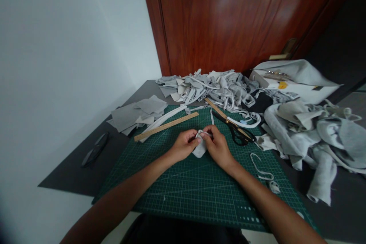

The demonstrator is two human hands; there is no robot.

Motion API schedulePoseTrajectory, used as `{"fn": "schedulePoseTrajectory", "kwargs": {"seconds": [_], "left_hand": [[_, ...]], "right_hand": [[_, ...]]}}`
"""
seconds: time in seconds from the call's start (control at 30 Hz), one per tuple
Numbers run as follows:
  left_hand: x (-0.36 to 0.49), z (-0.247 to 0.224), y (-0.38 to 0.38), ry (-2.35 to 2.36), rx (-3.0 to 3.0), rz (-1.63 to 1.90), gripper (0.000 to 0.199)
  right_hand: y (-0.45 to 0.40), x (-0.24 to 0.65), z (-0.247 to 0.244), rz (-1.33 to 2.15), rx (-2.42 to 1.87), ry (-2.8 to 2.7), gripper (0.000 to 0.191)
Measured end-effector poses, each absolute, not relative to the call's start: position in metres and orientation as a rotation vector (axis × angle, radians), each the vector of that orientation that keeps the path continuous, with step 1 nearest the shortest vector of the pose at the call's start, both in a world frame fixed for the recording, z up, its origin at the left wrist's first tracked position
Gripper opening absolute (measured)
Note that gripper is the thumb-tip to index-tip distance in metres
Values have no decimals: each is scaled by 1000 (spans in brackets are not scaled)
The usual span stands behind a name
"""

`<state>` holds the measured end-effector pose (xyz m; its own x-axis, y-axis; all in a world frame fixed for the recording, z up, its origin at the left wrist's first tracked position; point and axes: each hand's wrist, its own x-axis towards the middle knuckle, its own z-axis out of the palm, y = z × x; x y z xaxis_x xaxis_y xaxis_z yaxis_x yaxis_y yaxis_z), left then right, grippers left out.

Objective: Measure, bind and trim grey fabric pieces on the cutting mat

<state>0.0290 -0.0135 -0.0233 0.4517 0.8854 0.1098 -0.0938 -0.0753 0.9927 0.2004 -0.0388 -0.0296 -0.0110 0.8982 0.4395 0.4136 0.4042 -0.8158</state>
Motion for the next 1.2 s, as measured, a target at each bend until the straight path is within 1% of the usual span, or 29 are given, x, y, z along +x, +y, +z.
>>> {"fn": "schedulePoseTrajectory", "kwargs": {"seconds": [0.1, 0.17, 0.27, 0.4, 0.5, 0.53, 0.67, 0.83, 0.97, 1.03, 1.07, 1.13, 1.2], "left_hand": [[29, -27, -15, 682, 1422, 802, 41], [29, -30, -14, 701, 1424, 698, 44], [24, -32, -7, 777, 1447, 654, 42], [15, -28, -2, 842, 1532, 680, 35], [13, -24, -4, 878, 1602, 676, 32], [13, -23, -5, 890, 1604, 672, 31], [16, -20, -8, 889, 1564, 625, 35], [14, -18, -10, 827, 1649, 648, 47], [9, -14, -3, 872, 1693, 808, 45], [1, -7, 8, 1006, 1713, 1026, 43], [-6, -3, 15, 1163, 1687, 1204, 41], [-25, 7, 32, 1322, 1628, 1387, 37], [-53, 17, 49, 1489, 1546, 1570, 29]], "right_hand": [[-41, 200, -28, 530, -1147, -1560, 21], [-41, 199, -28, 490, -1151, -1525, 22], [-39, 198, -29, 553, -1160, -1433, 27], [-35, 195, -26, 796, -1115, -1301, 41], [-31, 195, -23, 892, -1120, -1268, 53], [-30, 196, -22, 916, -1133, -1269, 54], [-31, 199, -26, 1008, -1186, -1306, 46], [-36, 197, -30, 985, -1160, -1327, 45], [-39, 192, -25, 1010, -1153, -1286, 49], [-39, 190, -23, 1051, -1099, -1230, 53], [-39, 189, -22, 1055, -1082, -1212, 56], [-38, 188, -23, 1023, -1092, -1216, 60], [-36, 189, -25, 994, -1127, -1269, 60]]}}
